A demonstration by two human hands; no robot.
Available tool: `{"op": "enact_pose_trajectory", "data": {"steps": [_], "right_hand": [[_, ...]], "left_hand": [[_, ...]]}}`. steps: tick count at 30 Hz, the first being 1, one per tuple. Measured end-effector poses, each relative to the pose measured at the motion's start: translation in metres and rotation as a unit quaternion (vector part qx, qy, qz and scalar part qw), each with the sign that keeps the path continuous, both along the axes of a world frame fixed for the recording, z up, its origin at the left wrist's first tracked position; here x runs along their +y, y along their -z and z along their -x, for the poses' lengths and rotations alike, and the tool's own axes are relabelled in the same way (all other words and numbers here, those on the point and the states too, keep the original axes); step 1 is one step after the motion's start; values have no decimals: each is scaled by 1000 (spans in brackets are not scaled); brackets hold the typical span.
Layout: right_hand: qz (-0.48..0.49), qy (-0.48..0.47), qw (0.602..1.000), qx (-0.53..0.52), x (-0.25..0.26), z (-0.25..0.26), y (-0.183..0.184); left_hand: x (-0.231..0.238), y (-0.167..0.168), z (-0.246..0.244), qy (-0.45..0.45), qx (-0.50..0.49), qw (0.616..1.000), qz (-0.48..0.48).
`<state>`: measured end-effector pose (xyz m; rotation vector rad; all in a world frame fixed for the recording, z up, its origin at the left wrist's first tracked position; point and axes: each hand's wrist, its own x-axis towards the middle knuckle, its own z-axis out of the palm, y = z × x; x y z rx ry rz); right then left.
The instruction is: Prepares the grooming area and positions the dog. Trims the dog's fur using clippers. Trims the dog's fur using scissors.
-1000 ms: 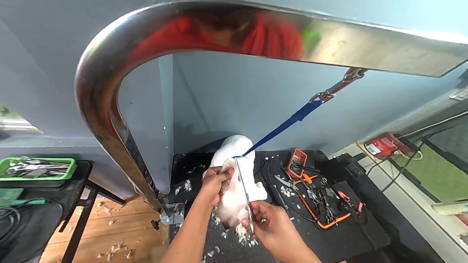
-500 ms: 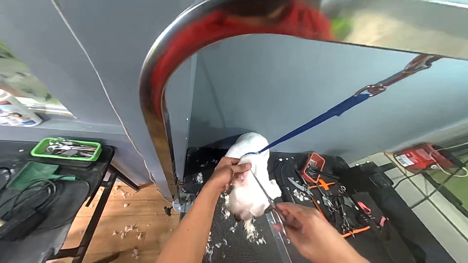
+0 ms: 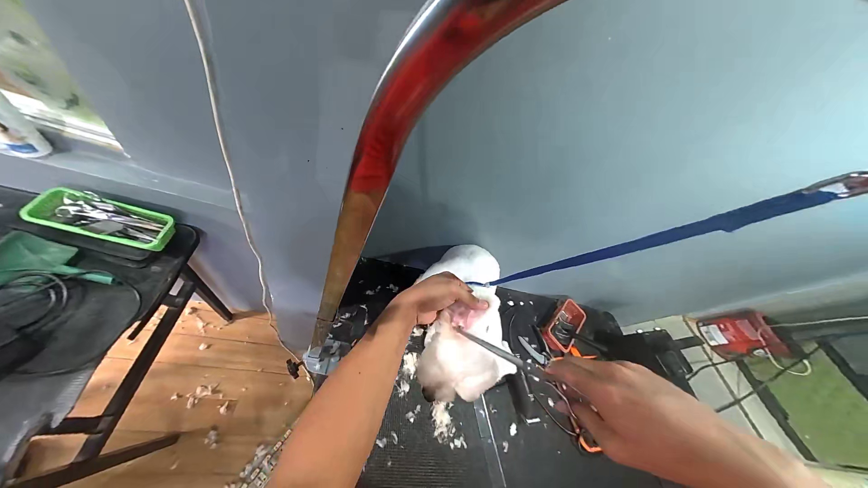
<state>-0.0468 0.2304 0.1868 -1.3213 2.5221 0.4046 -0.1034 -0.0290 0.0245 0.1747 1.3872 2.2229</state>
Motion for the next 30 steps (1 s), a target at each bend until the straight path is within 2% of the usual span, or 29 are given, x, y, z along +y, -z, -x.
{"op": "enact_pose_trajectory", "data": {"steps": [3, 7, 12, 15, 22, 30], "right_hand": [[-56, -26, 997, 52, -9, 2, -13], [-170, -29, 984, 52, -34, 0, -27], [-220, -53, 972, 61, -55, 2, -31], [-268, -30, 962, 38, -70, 4, -36], [-297, -61, 952, 46, -83, 7, -39], [-340, -41, 938, 41, -95, 9, -51]], "left_hand": [[1, -1, 2, 20, -5, 1000, 7], [2, -6, 4, 41, -4, 999, 18], [5, -3, 6, 65, 12, 998, 19], [7, 3, 10, 76, 21, 997, 11], [3, 1, 10, 99, 22, 995, 19], [5, -1, 13, 114, 30, 992, 51]]}}
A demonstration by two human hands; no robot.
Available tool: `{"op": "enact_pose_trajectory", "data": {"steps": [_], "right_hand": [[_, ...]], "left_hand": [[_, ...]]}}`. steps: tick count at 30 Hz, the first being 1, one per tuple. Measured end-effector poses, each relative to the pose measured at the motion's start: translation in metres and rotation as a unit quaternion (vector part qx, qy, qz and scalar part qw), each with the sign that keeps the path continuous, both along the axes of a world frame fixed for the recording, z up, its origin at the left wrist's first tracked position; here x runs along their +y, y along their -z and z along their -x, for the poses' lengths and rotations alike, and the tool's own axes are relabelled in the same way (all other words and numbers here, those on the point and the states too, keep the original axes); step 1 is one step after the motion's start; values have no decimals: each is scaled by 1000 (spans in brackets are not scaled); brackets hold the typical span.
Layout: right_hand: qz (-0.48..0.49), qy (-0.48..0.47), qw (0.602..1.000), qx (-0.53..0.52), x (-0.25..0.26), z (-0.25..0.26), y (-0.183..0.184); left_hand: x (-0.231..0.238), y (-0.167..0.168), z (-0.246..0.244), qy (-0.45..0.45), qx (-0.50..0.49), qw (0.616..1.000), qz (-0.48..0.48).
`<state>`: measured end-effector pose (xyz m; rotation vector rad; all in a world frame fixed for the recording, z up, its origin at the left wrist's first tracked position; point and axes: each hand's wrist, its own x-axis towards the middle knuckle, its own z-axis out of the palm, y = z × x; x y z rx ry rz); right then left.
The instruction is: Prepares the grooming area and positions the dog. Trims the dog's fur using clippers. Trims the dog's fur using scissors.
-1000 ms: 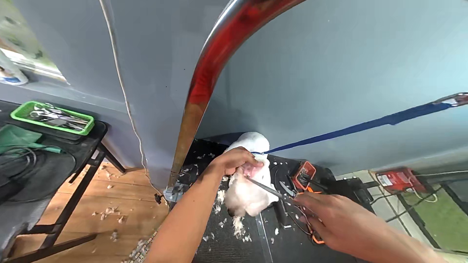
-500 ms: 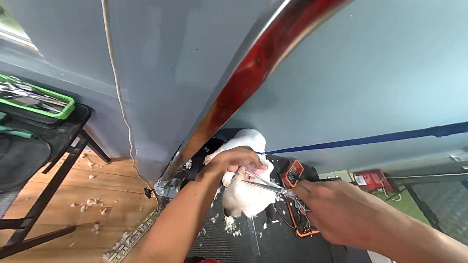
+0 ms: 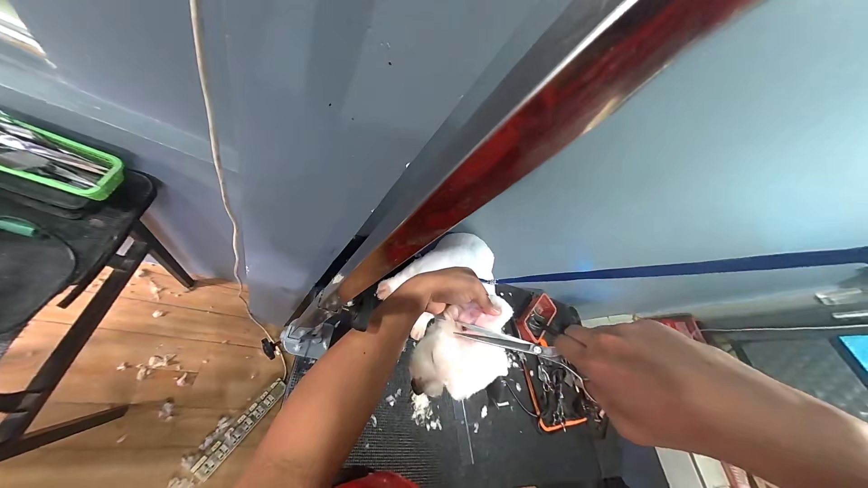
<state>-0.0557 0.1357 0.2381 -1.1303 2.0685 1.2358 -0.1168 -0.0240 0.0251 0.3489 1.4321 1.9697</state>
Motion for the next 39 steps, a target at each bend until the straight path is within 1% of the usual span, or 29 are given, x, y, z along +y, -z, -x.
{"op": "enact_pose_trajectory", "data": {"steps": [4, 6, 9, 11, 13, 17, 21, 25, 29, 32, 35, 39], "right_hand": [[-6, -21, 1000, 1, -2, 1, 0], [6, -38, 999, 1, -2, 2, 0], [9, -40, 999, 3, -2, 5, 0], [4, -25, 1000, 0, -3, 6, -1], [2, -16, 1000, -7, -4, 8, -4], [33, -52, 998, -13, 4, 11, -3], [0, -31, 999, -18, 1, 14, 2], [6, -31, 999, -25, 5, 17, 4], [-3, 27, 999, -39, 0, 18, 0], [-12, 41, 998, -44, -2, 18, 2], [-24, 41, 997, -52, -5, 20, 6], [-5, 25, 998, -53, -3, 23, 8]], "left_hand": [[2, -4, 2, 13, 10, 1000, 26], [3, -7, 2, 24, 16, 999, 44], [5, -8, 4, 34, 26, 997, 60], [6, -8, 5, 37, 28, 997, 68], [7, -9, 4, 32, 31, 997, 71], [6, -10, 4, 35, 18, 998, 54], [7, -10, 4, 36, 22, 997, 68], [7, -11, 2, 35, 19, 997, 65], [7, -10, 3, 38, 15, 997, 72], [7, -10, 4, 42, 11, 996, 74], [7, -10, 5, 44, 15, 995, 83], [6, -7, 5, 48, 43, 995, 70]]}}
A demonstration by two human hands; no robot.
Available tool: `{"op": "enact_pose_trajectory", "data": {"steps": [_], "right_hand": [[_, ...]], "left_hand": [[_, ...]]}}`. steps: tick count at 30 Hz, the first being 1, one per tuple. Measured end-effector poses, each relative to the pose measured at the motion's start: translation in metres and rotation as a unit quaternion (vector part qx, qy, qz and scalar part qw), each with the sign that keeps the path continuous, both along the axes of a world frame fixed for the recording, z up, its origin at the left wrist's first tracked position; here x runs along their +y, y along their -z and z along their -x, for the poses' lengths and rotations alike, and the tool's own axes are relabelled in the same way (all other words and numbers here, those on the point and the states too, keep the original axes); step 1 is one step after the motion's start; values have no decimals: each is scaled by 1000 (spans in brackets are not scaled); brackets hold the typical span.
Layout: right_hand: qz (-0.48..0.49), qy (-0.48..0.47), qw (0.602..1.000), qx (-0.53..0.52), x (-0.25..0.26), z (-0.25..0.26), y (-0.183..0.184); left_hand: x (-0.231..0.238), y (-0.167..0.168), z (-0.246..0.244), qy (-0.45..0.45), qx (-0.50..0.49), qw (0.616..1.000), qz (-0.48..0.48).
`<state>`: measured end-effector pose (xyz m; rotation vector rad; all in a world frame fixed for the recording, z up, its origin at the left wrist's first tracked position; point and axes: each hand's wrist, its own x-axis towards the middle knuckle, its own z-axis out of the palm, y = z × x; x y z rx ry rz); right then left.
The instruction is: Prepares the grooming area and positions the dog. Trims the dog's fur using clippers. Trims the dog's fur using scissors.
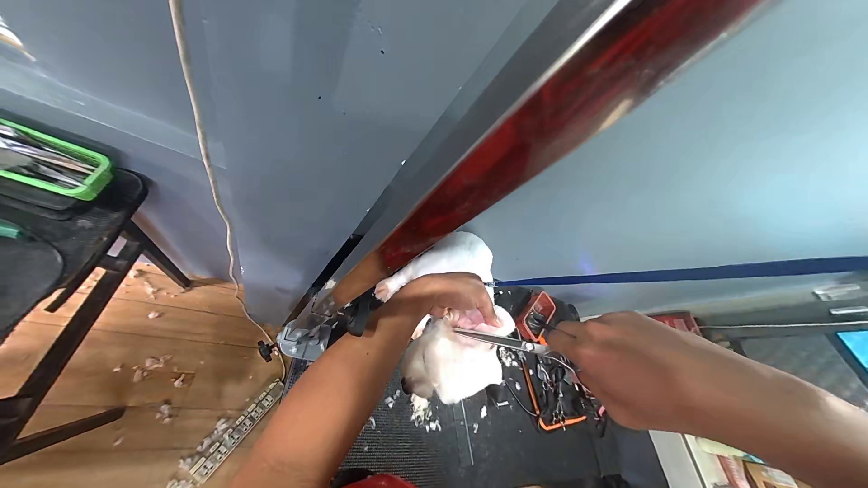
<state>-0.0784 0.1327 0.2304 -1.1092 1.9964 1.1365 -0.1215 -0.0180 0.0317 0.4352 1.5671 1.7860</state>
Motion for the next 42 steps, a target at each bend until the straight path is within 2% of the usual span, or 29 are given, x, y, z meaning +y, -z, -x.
{"op": "enact_pose_trajectory", "data": {"steps": [4, 9, 13, 22, 27, 33, 38, 42], "right_hand": [[-19, 36, 999, 1, -9, -4, -3], [24, -9, 1000, -1, 2, -1, 4], [-1, 52, 999, -14, -5, -2, -2], [-5, 41, 999, -12, 3, -1, 9], [-8, 67, 997, -27, -1, 1, 4], [41, 43, 998, -23, 11, 6, 2], [78, 50, 996, -13, 21, 12, 11], [135, 98, 984, -59, 37, 19, 8]], "left_hand": [[0, -1, -1, -4, 0, 1000, 3], [0, 2, 0, 7, 8, 1000, -2], [-2, 0, -2, 0, -2, 1000, -3], [3, 3, -1, -2, -6, 1000, -13], [0, -1, -1, 2, -4, 1000, -3], [-1, 3, 1, 4, 16, 1000, -8], [-2, 3, 7, 21, 69, 996, 47], [-9, 5, 10, 41, 106, 992, 56]]}}
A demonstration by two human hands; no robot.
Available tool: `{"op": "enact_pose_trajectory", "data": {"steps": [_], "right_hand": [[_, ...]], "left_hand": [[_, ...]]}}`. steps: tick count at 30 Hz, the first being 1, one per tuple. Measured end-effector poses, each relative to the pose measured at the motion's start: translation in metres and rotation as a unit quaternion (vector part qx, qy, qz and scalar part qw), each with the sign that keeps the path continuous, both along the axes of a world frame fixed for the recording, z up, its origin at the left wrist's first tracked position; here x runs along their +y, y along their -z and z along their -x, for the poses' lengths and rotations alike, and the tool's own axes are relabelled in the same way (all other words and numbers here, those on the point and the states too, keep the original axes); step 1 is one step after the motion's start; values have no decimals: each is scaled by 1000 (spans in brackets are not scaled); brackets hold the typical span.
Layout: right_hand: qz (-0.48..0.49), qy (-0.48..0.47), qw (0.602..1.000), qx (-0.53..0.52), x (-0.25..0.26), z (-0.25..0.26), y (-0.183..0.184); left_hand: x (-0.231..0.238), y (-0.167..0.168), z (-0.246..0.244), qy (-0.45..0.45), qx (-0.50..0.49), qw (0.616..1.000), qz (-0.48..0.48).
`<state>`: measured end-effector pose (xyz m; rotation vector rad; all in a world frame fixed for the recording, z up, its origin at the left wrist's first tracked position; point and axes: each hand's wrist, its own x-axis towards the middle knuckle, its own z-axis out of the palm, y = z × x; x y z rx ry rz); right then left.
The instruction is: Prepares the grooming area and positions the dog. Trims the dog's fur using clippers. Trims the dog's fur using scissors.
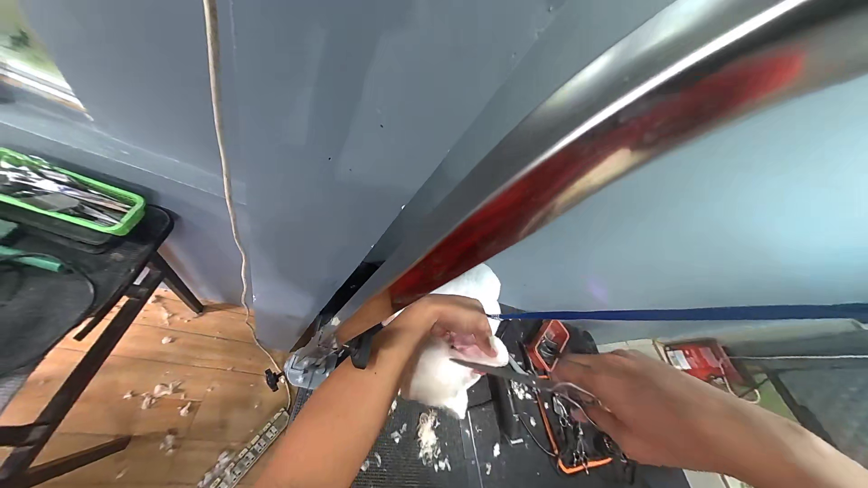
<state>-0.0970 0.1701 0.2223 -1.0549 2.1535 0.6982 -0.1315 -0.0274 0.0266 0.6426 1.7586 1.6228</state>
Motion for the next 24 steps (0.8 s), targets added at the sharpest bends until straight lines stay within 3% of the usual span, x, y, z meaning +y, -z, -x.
{"op": "enact_pose_trajectory", "data": {"steps": [3, 7, 12, 16, 20, 22, 24], "right_hand": [[189, 41, 981, -30, 27, 0, 19], [380, 122, 913, 82, 23, -23, 80], [403, 309, 845, 170, -21, -41, 121], [435, 369, 803, 172, -29, -38, 126], [446, 395, 789, 148, -29, -32, 125], [457, 406, 780, 131, -29, -30, 123], [476, 414, 767, 115, -28, -30, 124]], "left_hand": [[-7, 3, 3, 28, 45, 999, -1], [-13, 7, 9, 79, 97, 992, -22], [-23, -6, -3, -2, 22, 998, 61], [-27, 0, -3, -4, 19, 999, 42], [-28, 6, 3, -31, 17, 999, 0], [-35, 22, 4, -109, 19, 993, -48], [-46, 38, -10, -286, 33, 957, -41]]}}
